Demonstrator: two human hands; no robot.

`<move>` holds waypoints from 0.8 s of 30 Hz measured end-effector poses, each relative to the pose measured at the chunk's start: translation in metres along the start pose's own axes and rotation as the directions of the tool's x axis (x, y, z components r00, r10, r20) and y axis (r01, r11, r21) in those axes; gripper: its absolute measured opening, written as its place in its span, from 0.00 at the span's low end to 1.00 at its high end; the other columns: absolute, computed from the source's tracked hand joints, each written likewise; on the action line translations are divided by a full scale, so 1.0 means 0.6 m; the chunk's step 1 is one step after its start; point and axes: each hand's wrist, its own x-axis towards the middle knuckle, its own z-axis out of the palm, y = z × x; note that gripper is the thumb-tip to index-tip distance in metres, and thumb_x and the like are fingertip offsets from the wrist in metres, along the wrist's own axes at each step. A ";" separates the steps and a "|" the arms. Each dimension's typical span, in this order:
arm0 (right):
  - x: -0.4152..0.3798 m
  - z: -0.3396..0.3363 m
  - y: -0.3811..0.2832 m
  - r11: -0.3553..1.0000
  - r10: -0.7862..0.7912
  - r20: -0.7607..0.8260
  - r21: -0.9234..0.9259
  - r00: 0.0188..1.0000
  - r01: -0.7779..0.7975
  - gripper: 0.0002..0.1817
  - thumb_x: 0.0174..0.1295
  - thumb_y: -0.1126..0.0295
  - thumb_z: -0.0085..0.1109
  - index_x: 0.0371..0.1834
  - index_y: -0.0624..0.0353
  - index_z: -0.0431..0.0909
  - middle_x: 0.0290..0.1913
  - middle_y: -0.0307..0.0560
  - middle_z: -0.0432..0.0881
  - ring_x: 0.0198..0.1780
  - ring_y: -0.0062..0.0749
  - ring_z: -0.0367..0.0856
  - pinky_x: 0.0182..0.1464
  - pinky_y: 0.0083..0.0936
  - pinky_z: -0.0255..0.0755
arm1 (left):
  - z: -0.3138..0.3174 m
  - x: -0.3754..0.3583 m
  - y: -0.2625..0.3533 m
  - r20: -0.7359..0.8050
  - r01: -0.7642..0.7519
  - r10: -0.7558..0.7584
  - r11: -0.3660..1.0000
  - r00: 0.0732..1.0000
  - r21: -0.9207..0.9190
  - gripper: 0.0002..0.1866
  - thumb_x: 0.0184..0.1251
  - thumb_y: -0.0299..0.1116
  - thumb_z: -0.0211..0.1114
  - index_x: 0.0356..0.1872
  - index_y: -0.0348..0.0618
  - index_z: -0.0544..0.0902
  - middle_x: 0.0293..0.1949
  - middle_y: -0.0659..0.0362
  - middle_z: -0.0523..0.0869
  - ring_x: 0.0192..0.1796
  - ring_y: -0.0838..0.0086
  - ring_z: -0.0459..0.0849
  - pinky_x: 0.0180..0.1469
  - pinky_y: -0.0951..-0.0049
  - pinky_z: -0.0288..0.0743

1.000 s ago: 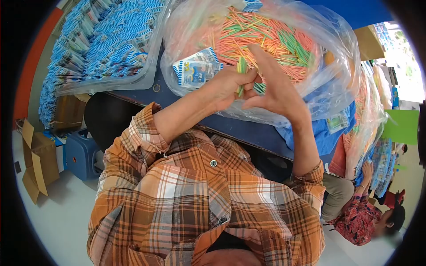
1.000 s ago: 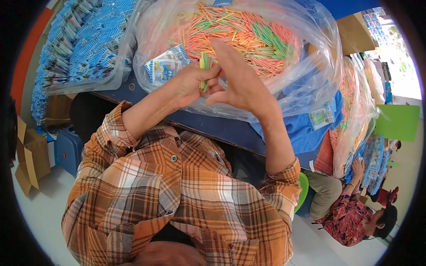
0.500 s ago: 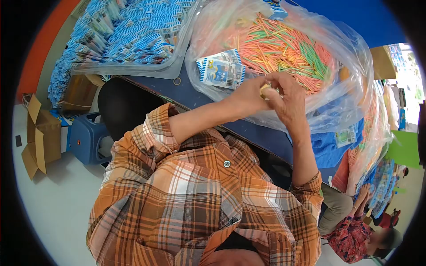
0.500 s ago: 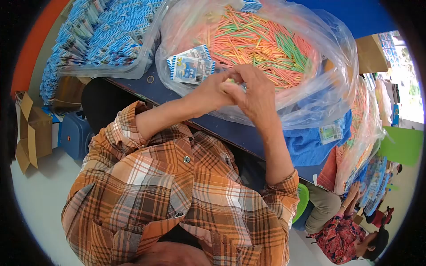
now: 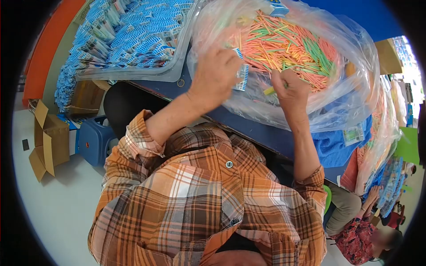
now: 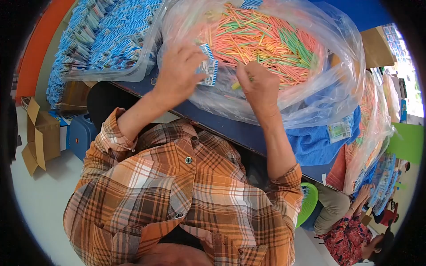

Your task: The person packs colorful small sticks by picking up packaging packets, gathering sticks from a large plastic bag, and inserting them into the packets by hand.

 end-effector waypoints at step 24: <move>0.015 -0.007 -0.002 0.975 0.046 0.304 0.193 0.952 -0.109 0.16 0.56 0.64 0.68 0.19 0.60 0.73 0.18 0.44 0.73 0.19 0.27 0.69 0.22 0.26 0.63 | -0.012 0.025 -0.070 -0.259 -0.131 0.154 0.986 0.953 0.105 0.06 0.64 0.27 0.61 0.40 0.44 0.83 0.41 0.60 0.86 0.43 0.68 0.82 0.52 0.66 0.64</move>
